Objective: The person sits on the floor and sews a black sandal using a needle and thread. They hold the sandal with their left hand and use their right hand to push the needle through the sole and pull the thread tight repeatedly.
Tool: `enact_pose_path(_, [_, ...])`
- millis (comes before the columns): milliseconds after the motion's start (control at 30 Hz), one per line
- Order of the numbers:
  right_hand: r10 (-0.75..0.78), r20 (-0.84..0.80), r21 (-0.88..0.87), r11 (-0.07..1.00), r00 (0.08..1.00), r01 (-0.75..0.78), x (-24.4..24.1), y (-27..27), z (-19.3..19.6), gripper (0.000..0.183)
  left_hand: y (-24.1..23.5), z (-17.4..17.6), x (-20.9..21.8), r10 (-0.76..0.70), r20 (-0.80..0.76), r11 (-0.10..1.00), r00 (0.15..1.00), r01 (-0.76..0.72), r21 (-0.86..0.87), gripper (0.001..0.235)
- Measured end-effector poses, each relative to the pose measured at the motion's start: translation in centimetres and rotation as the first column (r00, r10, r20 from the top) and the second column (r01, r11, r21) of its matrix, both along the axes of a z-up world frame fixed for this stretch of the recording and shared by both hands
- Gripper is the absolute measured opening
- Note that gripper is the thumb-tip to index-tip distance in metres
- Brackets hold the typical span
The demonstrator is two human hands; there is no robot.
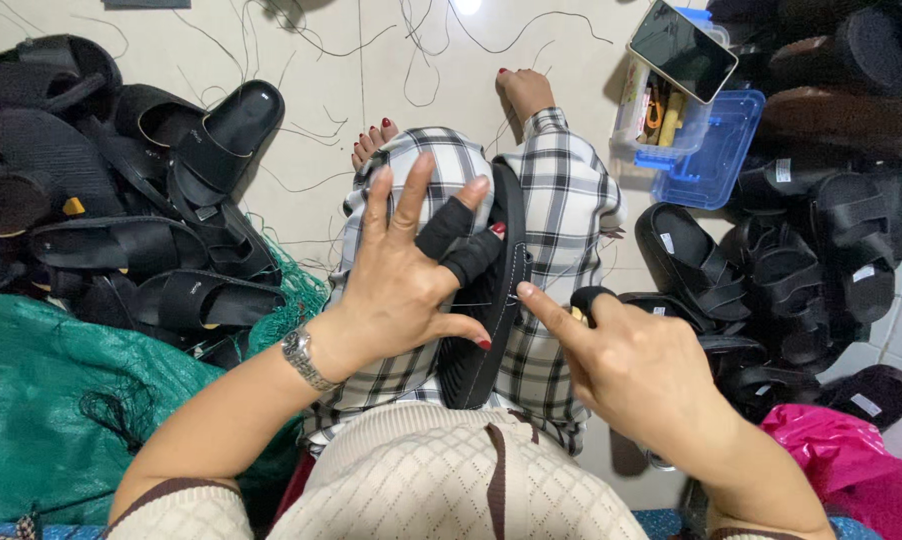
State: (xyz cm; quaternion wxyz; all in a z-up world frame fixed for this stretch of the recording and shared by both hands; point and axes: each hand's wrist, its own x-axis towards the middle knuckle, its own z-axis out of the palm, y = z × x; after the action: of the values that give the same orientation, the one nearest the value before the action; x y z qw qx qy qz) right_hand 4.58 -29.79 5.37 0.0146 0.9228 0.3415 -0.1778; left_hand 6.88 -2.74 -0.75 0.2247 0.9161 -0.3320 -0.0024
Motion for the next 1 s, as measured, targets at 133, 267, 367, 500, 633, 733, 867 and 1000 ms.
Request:
enact_pose_path(133, [0.024,-0.016,0.065,0.998,1.000,-0.023,0.4,0.2,-0.3,0.074,0.0,-0.3,0.5,-0.008,0.042,0.999,0.999,0.009,-0.033,0.113])
enact_pose_path(267, [0.026,-0.090,0.276,0.961,0.996,0.000,1.5,0.3,-0.9,0.064,0.3,-0.4,0.9,-0.029,0.046,0.995,0.999,0.033,-0.092,0.105])
enact_pose_path(367, [-0.003,-0.121,0.408,0.911,0.993,0.053,1.9,0.5,-1.7,0.055,0.4,-0.6,1.0,-0.030,0.080,0.992,0.996,0.040,-0.122,0.102])
enact_pose_path(500, [-0.005,-0.099,0.582,0.811,0.995,0.062,2.0,0.3,-2.9,0.037,0.9,-1.5,0.7,-0.029,0.119,0.992,0.992,0.043,-0.115,0.102])
enact_pose_path(633, [0.038,0.123,0.335,0.939,0.992,-0.078,1.2,0.0,-2.6,0.038,0.5,-1.2,0.0,0.028,0.095,0.995,0.995,-0.018,-0.103,0.109])
enact_pose_path(733, [0.047,0.032,0.381,0.923,0.998,-0.055,1.8,0.3,-2.0,0.031,0.3,-0.9,0.2,-0.008,0.053,0.999,0.999,0.010,-0.041,0.110])
enact_pose_path(867, [0.033,0.020,0.276,0.960,0.999,-0.037,1.9,1.5,-1.7,0.026,0.3,-0.9,1.0,-0.026,0.106,0.995,0.994,0.035,-0.088,0.106])
enact_pose_path(1000, [0.199,0.337,0.164,0.950,0.920,-0.266,1.5,1.5,-2.6,0.034,0.7,-1.9,0.0,0.016,0.107,0.991,0.994,-0.001,-0.135,0.103])
